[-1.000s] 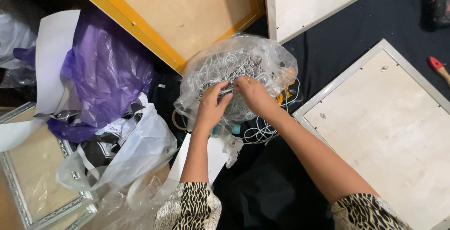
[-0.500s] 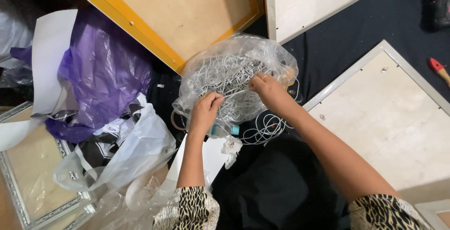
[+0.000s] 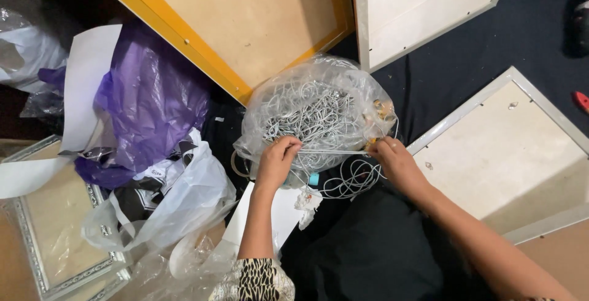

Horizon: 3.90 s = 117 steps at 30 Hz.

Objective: The person sits on the floor and pulls white cords from a plastic bag. They thread the cords through small metal loops on the back of a rectangular frame and tie them off by hand.

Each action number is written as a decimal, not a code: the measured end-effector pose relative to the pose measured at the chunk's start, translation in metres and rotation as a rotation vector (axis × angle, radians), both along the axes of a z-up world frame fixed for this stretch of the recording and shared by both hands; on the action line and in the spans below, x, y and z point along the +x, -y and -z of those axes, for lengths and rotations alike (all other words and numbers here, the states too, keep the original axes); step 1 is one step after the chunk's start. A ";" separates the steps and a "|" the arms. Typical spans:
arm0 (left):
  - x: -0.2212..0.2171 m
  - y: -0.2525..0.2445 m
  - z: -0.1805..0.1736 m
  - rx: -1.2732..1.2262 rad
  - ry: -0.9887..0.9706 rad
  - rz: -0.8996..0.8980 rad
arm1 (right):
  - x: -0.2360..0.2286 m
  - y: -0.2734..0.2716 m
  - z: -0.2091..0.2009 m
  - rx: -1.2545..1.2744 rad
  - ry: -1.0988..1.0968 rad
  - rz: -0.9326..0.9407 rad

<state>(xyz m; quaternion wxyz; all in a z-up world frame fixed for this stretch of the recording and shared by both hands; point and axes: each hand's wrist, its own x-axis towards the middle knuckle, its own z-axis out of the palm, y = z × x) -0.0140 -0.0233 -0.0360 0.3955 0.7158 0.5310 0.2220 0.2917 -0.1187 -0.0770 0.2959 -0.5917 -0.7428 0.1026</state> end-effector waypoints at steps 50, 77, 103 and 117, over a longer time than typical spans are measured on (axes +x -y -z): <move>0.002 -0.052 0.060 -0.631 1.272 -0.613 | 0.022 -0.035 0.022 -0.229 -0.178 0.221; -0.006 -0.043 0.050 -0.758 1.457 -0.956 | 0.150 0.051 -0.068 -0.343 -1.188 1.191; 0.253 0.087 0.013 -0.394 0.337 0.165 | 0.084 0.060 -0.058 -0.411 -1.202 0.677; 0.250 0.086 0.007 -0.514 0.435 0.048 | 0.080 0.059 -0.022 -0.391 -1.361 0.707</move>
